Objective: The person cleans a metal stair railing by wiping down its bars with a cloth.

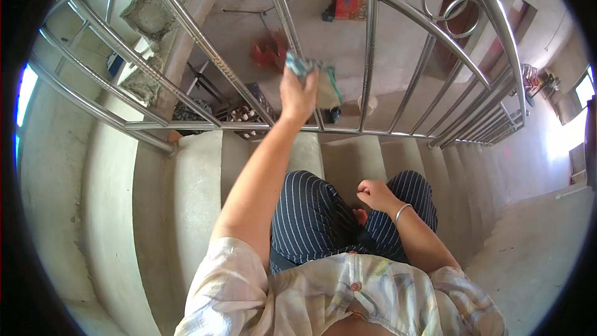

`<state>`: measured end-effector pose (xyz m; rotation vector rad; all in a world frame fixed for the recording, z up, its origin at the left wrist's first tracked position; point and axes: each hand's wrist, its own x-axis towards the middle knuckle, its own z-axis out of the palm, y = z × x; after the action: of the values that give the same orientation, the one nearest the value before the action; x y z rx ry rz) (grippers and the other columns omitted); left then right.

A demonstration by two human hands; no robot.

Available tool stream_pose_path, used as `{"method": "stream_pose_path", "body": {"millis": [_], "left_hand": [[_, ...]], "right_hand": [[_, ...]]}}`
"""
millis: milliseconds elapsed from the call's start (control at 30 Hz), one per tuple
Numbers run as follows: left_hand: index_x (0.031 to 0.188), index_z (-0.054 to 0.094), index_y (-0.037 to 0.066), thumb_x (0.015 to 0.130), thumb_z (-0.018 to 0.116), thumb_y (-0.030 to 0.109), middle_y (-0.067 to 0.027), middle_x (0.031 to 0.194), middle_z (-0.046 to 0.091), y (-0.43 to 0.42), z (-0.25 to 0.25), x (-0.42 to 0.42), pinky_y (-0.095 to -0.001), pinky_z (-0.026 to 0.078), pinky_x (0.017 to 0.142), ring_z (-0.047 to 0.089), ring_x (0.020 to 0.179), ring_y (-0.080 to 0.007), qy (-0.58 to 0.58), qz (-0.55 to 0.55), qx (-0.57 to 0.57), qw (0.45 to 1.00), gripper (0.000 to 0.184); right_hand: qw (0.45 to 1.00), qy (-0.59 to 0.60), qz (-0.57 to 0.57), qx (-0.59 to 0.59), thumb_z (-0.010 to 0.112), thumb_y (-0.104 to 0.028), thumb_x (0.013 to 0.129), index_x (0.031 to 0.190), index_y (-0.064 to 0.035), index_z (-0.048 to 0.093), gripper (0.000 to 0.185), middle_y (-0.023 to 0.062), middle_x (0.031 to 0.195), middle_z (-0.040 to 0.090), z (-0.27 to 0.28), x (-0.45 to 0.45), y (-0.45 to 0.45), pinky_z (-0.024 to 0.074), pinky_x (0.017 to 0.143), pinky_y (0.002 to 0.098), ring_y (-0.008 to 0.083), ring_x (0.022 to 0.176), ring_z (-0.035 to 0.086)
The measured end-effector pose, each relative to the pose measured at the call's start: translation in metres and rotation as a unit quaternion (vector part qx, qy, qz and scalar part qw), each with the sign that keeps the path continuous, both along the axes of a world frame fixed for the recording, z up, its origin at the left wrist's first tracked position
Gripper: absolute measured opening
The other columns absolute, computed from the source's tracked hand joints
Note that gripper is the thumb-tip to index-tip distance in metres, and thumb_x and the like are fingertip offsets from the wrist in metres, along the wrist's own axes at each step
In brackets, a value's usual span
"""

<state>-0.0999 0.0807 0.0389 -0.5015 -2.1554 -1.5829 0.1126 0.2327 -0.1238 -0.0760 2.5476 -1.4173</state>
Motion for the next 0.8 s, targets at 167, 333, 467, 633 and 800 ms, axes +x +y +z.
{"method": "stream_pose_path", "body": {"millis": [167, 333, 467, 633, 800], "left_hand": [[0.100, 0.052, 0.002, 0.075, 0.063, 0.019, -0.0112, 0.087, 0.060, -0.004, -0.074, 0.011, -0.0327, 0.044, 0.074, 0.057, 0.081, -0.0226, -0.175, 0.027, -0.053, 0.983, 0.032], [0.097, 0.056, 0.002, 0.072, 0.066, 0.024, -0.0164, 0.090, 0.062, -0.026, -0.119, -0.002, -0.0363, 0.044, 0.075, 0.059, 0.086, -0.0323, -0.248, -0.016, -0.117, 0.962, 0.035], [0.096, 0.054, 0.001, 0.073, 0.061, 0.008, -0.0066, 0.082, 0.059, -0.010, -0.015, 0.028, -0.0322, 0.044, 0.073, 0.056, 0.080, -0.0188, -0.206, 0.011, -0.083, 0.975, 0.025], [0.091, 0.053, 0.004, 0.078, 0.058, 0.006, 0.0006, 0.075, 0.055, -0.002, 0.083, 0.009, -0.0209, 0.039, 0.057, 0.048, 0.064, -0.0057, -0.085, -0.118, 0.168, 0.975, 0.014], [0.093, 0.050, 0.005, 0.079, 0.060, 0.007, 0.0002, 0.078, 0.055, 0.007, 0.098, -0.009, -0.0242, 0.041, 0.061, 0.048, 0.069, -0.0081, 0.041, -0.073, 0.147, 0.986, 0.017]], "right_hand": [[1.000, 0.015, -0.009, 0.024, 0.059, -0.013, 0.075, 0.086, 0.0021, 0.060, 0.018, 0.0142, 0.072, 0.062, -0.003, 0.003, 0.002, 0.0468, 0.062, 0.0298, 0.0191, 0.067, 0.059], [0.964, -0.014, 0.025, -0.266, 0.059, -0.009, 0.079, 0.097, -0.0003, 0.057, 0.020, 0.0050, 0.080, 0.059, 0.086, 0.009, -0.006, 0.0452, 0.066, 0.0235, 0.0099, 0.071, 0.054], [0.890, 0.135, 0.226, -0.373, 0.053, -0.005, 0.083, 0.113, -0.0005, 0.050, 0.030, 0.0080, 0.095, 0.056, 0.264, 0.037, -0.023, 0.0454, 0.074, 0.0274, 0.0157, 0.083, 0.056], [0.690, 0.497, 0.125, -0.511, 0.052, -0.011, 0.085, 0.104, 0.0051, 0.055, 0.025, 0.0150, 0.089, 0.061, 0.299, 0.067, -0.113, 0.0487, 0.070, 0.0267, 0.0243, 0.078, 0.058], [0.700, 0.518, 0.007, -0.492, 0.055, -0.007, 0.083, 0.093, 0.0057, 0.058, 0.016, 0.0145, 0.079, 0.063, 0.316, 0.080, -0.104, 0.0500, 0.062, 0.0269, 0.0222, 0.068, 0.059]]}}
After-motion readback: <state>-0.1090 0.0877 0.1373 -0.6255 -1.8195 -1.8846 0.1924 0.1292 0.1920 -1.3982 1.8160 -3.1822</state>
